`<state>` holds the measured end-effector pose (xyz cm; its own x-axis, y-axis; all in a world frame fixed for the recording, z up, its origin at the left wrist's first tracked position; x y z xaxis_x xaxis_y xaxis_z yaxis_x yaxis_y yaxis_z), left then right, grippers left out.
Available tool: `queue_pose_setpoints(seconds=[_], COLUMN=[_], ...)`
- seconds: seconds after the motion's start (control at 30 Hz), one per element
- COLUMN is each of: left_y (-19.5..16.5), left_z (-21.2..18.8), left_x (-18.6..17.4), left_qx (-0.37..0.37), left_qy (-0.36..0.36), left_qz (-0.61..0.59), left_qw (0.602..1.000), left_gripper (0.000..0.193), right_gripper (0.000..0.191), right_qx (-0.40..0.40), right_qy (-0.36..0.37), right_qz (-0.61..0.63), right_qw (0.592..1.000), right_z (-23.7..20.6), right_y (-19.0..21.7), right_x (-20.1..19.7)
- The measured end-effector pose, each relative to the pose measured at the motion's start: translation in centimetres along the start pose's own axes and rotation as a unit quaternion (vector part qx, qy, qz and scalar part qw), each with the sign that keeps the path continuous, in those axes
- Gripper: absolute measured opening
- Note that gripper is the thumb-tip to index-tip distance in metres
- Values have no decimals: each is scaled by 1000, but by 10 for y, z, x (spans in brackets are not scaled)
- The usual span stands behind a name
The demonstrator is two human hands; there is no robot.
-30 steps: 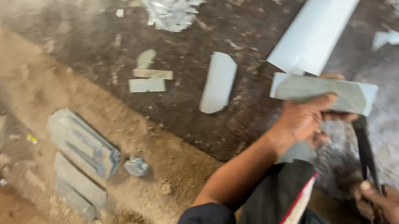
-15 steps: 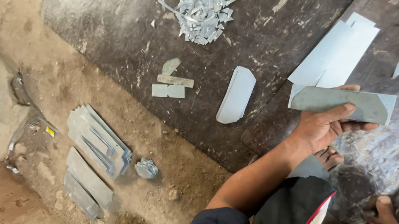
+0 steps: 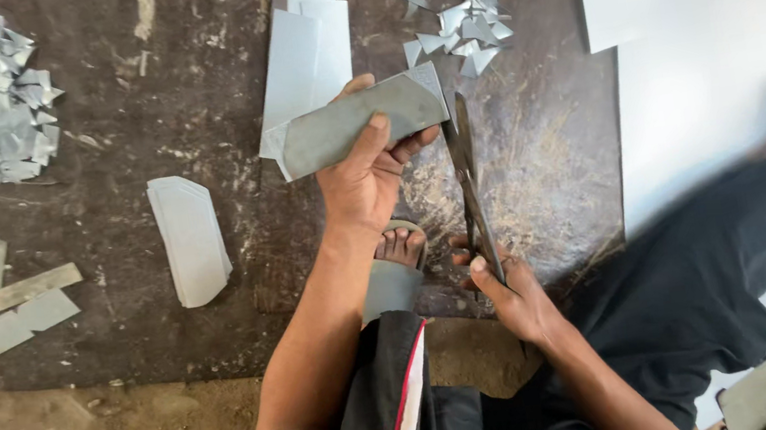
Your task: The person repeatedly picks up rectangular metal sheets and uses shears to trim the corners, creating small cut-off pieces. The trimmed sheets are stacked on the work surface while the scrap pieces accumulate nearby.
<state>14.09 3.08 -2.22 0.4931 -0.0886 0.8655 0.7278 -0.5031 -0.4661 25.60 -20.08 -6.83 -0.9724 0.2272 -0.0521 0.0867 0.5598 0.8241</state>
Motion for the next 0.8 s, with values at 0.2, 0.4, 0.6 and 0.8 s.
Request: queue_pose_setpoints(seconds=[0.2,0.4,0.6,0.8], left_y=[16,26,24,23], left_z=[-8,-13,-12,-12], left_x=[-14,-24,-21,-23], left_qx=[6,-5,1,8], left_qy=[2,1,7,7], left_qz=[11,27,30,34], left_qw=[1000,1000,1000,999], left_gripper=[48,48,48,47], right_gripper=[50,52,57,47], right_qx=[16,29,-14,23], right_qy=[-2,1,17,-18], right_qz=[10,25,4,-62], right_qw=[1000,999,1000,998], right_z=[-4,-3,1,10], right_y=[10,5,21,15], right_x=[3,3,5,1])
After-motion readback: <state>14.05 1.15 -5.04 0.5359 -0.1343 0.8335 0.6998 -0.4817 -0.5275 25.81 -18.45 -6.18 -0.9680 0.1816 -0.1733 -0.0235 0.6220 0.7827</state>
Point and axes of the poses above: each hand's wrist, its own z-axis towards the middle knuckle, its own x-axis out of the palm, y = z × x, the point moved 4 cm from there along z, towards the middle knuckle, and after that the axes turned 6 degrees about z, right-handed, at the moved point
